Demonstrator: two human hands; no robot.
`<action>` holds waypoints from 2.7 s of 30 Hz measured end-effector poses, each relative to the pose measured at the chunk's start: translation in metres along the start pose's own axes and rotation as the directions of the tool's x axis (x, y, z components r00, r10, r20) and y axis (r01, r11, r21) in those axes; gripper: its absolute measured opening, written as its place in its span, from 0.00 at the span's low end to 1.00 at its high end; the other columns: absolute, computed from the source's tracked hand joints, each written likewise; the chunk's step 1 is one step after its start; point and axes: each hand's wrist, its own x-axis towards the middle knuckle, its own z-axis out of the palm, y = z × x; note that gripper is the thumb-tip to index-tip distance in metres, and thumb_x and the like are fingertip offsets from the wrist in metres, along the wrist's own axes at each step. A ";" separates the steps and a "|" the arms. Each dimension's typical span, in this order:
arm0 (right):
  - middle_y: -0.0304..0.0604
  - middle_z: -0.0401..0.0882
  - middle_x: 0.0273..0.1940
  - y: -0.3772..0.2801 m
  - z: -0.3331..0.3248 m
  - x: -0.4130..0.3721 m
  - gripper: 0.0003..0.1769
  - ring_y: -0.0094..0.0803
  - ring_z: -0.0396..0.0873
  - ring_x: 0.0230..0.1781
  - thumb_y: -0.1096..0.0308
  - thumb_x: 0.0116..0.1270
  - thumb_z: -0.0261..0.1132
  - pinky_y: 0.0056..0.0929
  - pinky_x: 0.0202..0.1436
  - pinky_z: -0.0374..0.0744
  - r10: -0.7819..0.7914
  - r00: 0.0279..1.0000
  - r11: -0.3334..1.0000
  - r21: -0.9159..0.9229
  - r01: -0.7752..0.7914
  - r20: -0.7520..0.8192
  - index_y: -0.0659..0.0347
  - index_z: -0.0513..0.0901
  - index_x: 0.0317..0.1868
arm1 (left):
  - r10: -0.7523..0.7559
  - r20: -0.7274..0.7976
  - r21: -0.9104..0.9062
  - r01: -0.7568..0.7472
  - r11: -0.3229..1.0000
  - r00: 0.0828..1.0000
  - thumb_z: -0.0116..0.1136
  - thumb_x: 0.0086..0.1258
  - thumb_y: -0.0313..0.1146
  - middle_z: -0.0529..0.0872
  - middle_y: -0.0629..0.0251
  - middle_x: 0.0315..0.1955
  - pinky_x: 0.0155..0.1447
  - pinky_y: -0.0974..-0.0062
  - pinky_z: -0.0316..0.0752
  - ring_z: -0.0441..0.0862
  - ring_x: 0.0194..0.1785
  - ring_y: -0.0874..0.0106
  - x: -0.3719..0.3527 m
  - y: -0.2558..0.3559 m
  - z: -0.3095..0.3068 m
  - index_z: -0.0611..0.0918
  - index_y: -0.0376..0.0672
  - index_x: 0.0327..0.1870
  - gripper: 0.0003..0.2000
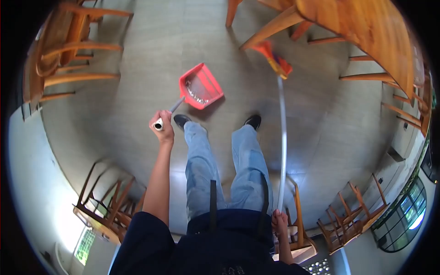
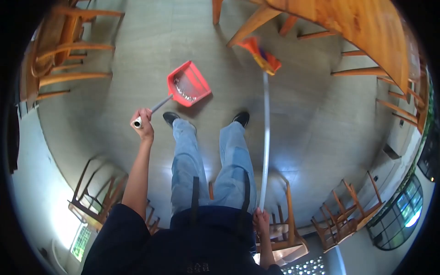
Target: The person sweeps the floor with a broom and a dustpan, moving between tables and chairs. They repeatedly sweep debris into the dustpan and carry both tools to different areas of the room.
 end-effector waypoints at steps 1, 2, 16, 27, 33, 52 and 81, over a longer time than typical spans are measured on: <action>0.28 0.53 0.10 -0.005 0.007 -0.002 0.19 0.15 0.53 0.06 0.54 0.65 0.51 0.16 0.06 0.51 -0.049 0.998 0.998 -0.041 0.047 -0.046 0.52 0.61 0.20 | -0.016 -0.015 -0.035 0.016 0.999 1.000 0.45 0.63 0.28 0.66 0.70 0.11 0.25 0.84 0.62 0.62 0.20 0.82 0.001 0.001 -0.004 0.63 0.37 0.15 0.15; 0.28 0.51 0.10 -0.009 0.013 -0.002 0.20 0.15 0.51 0.05 0.54 0.66 0.50 0.17 0.06 0.50 -0.101 0.991 0.993 -0.078 0.094 -0.087 0.53 0.60 0.18 | 0.017 0.009 -0.021 -0.017 1.000 1.000 0.44 0.62 0.28 0.65 0.70 0.10 0.26 0.83 0.63 0.62 0.19 0.81 0.002 0.000 -0.011 0.61 0.38 0.14 0.15; 0.28 0.57 0.09 -0.215 0.136 0.149 0.19 0.15 0.55 0.05 0.53 0.63 0.54 0.17 0.06 0.53 -0.634 0.773 0.694 -0.441 0.569 -0.001 0.54 0.64 0.20 | 0.028 0.033 0.018 -0.029 0.999 0.999 0.36 0.63 0.26 0.59 0.70 0.09 0.32 0.77 0.67 0.56 0.17 0.79 0.004 0.009 -0.028 0.57 0.42 0.15 0.14; 0.37 0.63 0.13 -0.455 0.175 0.368 0.15 0.27 0.62 0.08 0.58 0.59 0.48 0.29 0.09 0.64 -0.632 0.769 0.434 -0.777 0.455 0.097 0.60 0.67 0.21 | 0.035 -0.010 -0.019 -0.036 0.999 0.999 0.37 0.63 0.29 0.57 0.70 0.09 0.33 0.76 0.66 0.55 0.16 0.79 0.005 0.011 -0.025 0.56 0.44 0.15 0.14; 0.40 0.65 0.10 -0.289 0.111 0.370 0.13 0.32 0.66 0.06 0.60 0.60 0.49 0.33 0.09 0.66 -0.610 0.792 0.517 -0.746 0.419 0.022 0.63 0.66 0.30 | 0.015 -0.049 -0.009 -0.016 1.000 0.999 0.35 0.61 0.28 0.57 0.70 0.09 0.34 0.75 0.67 0.55 0.16 0.78 0.000 0.006 -0.044 0.56 0.44 0.15 0.12; 0.42 0.68 0.16 -0.005 0.012 0.180 0.16 0.26 0.68 0.19 0.59 0.63 0.55 0.27 0.26 0.68 -0.323 0.936 0.793 -0.580 0.188 -0.138 0.65 0.70 0.28 | 0.043 0.038 0.002 -0.043 0.999 0.998 0.36 0.61 0.27 0.58 0.70 0.09 0.31 0.77 0.65 0.55 0.16 0.79 -0.005 0.009 -0.020 0.58 0.43 0.14 0.13; 0.68 0.72 0.32 -0.080 0.032 0.186 0.18 0.63 0.71 0.36 0.57 0.66 0.43 0.53 0.39 0.70 -0.397 0.900 0.476 -0.879 0.034 -0.180 0.66 0.62 0.41 | 0.023 -0.012 -0.030 -0.023 0.999 1.000 0.38 0.63 0.27 0.61 0.70 0.10 0.29 0.79 0.64 0.56 0.17 0.80 -0.028 -0.003 -0.026 0.59 0.41 0.15 0.13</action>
